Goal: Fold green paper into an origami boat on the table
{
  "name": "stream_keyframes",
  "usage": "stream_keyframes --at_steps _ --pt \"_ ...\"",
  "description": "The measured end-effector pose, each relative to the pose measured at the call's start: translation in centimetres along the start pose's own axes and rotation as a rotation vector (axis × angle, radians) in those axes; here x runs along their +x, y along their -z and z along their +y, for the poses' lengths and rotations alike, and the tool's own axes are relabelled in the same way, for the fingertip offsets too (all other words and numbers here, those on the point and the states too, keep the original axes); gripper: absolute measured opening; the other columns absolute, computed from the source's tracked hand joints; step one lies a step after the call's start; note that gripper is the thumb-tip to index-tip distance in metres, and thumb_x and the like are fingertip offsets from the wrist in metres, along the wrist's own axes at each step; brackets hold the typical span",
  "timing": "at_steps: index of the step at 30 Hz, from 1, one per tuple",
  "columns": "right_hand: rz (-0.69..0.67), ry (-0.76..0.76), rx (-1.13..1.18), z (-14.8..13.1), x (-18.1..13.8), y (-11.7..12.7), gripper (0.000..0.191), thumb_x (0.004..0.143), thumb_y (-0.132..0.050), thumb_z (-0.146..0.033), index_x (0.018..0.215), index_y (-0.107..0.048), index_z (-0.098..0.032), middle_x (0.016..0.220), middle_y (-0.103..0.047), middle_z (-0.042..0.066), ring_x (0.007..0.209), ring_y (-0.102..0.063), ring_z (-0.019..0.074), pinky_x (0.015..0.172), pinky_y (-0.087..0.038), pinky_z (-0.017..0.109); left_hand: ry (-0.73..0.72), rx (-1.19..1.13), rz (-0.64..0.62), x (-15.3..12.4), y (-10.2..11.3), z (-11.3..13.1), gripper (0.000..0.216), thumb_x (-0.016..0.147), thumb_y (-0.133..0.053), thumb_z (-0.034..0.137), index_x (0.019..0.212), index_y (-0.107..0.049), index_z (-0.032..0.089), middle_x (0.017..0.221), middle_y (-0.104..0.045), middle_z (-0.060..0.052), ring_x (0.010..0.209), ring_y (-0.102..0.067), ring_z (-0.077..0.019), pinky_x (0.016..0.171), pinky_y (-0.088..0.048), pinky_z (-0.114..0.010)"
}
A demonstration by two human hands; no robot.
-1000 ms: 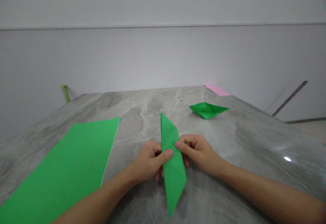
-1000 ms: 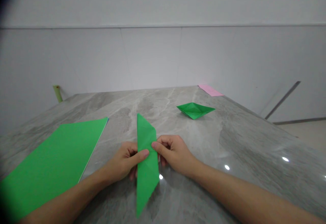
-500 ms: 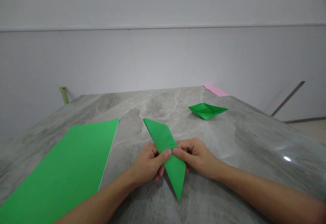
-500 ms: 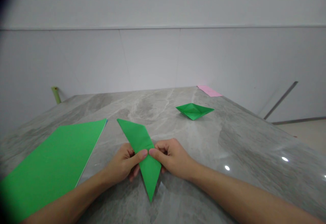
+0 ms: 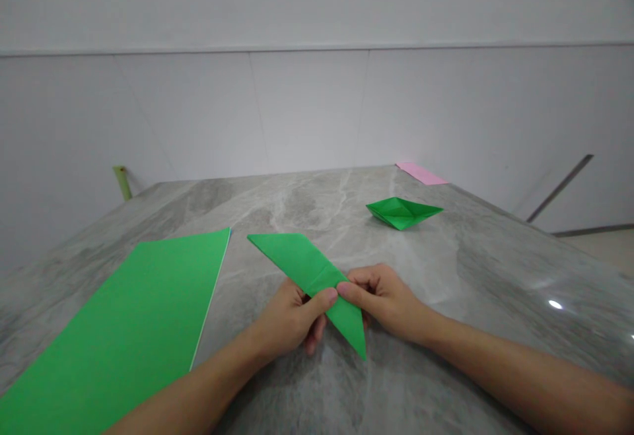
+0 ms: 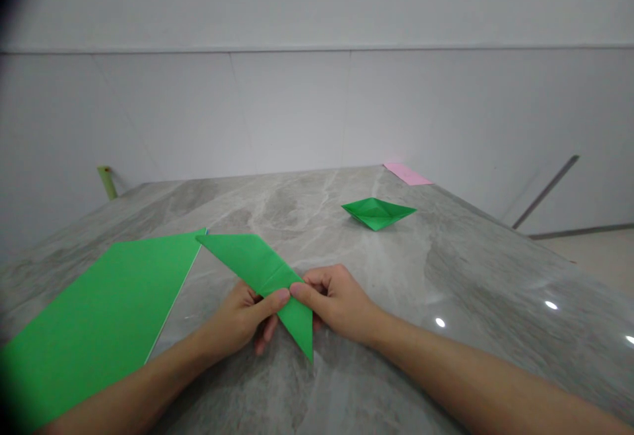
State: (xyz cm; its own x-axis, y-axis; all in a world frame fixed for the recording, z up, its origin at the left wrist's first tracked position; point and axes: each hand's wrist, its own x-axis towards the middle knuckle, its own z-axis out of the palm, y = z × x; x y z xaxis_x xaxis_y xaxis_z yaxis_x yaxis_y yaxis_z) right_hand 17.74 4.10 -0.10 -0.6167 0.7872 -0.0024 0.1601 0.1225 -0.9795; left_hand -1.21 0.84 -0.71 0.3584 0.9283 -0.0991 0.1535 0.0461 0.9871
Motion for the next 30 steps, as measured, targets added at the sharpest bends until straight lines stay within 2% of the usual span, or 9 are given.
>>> stream_keyframes --at_steps 4,6,10,12,18,22,30 --pt "-0.063 -0.005 0.071 0.1 0.2 0.0 0.053 0.082 -0.060 -0.065 0.066 -0.061 -0.014 0.053 -0.058 0.000 0.043 -0.049 0.0078 0.042 -0.036 0.019 -0.074 0.010 0.127 0.2 -0.1 0.0 0.064 0.081 -0.053 0.067 0.041 -0.048 0.017 0.034 -0.043 0.001 0.028 -0.037 -0.0063 0.035 -0.029 -0.020" --pt "-0.100 0.002 0.097 0.1 0.2 -0.1 0.053 0.084 -0.059 -0.063 0.068 -0.064 -0.014 0.057 -0.063 0.002 0.044 -0.051 0.0082 0.043 -0.040 0.019 -0.078 -0.008 0.141 0.1 -0.1 0.2 0.063 0.080 -0.054 0.068 0.043 -0.049 0.017 0.036 -0.045 0.001 0.028 -0.039 -0.0069 0.035 -0.029 -0.020" --pt "-0.099 0.026 0.127 0.0 0.1 -0.2 0.049 0.086 -0.060 -0.059 0.068 -0.065 -0.013 0.058 -0.064 0.002 0.043 -0.052 0.0074 0.043 -0.041 0.018 -0.037 -0.042 0.016 0.0 -0.1 0.3 0.062 0.077 -0.055 0.072 0.048 -0.052 0.017 0.038 -0.047 0.001 0.029 -0.040 -0.0081 0.033 -0.031 -0.020" --pt "-0.103 0.013 0.141 0.0 0.2 -0.2 0.048 0.085 -0.061 -0.059 0.069 -0.065 -0.013 0.059 -0.066 0.002 0.044 -0.054 0.0076 0.043 -0.042 0.018 -0.042 -0.020 0.002 0.0 -0.2 0.3 0.063 0.079 -0.053 0.070 0.045 -0.051 0.018 0.036 -0.044 0.002 0.028 -0.038 -0.0075 0.034 -0.030 -0.020" --pt "-0.191 -0.082 0.166 0.2 0.5 -0.2 0.050 0.081 -0.065 -0.061 0.074 -0.068 -0.012 0.067 -0.073 0.007 0.043 -0.057 0.0083 0.043 -0.045 0.019 -0.046 -0.047 0.159 0.2 -0.4 0.5 0.062 0.080 -0.053 0.065 0.041 -0.051 0.017 0.033 -0.048 -0.002 0.028 -0.041 -0.0088 0.036 -0.031 -0.021" --pt "-0.152 -0.117 0.186 -0.3 0.4 -0.2 0.046 0.073 -0.074 -0.058 0.068 -0.063 -0.013 0.067 -0.073 0.006 0.042 -0.056 0.0076 0.042 -0.044 0.018 -0.038 -0.095 0.260 0.2 -0.5 0.6 0.060 0.076 -0.059 0.066 0.042 -0.055 0.017 0.032 -0.048 -0.001 0.027 -0.044 -0.0107 0.035 -0.033 -0.022" --pt "-0.113 -0.152 0.205 -1.0 0.2 -0.3 0.043 0.067 -0.080 -0.050 0.062 -0.056 -0.015 0.065 -0.074 0.006 0.041 -0.056 0.0077 0.041 -0.042 0.018 -0.083 -0.133 0.348 0.2 -0.2 0.9 0.061 0.077 -0.060 0.065 0.042 -0.055 0.016 0.034 -0.049 -0.001 0.028 -0.044 -0.0093 0.034 -0.033 -0.020"
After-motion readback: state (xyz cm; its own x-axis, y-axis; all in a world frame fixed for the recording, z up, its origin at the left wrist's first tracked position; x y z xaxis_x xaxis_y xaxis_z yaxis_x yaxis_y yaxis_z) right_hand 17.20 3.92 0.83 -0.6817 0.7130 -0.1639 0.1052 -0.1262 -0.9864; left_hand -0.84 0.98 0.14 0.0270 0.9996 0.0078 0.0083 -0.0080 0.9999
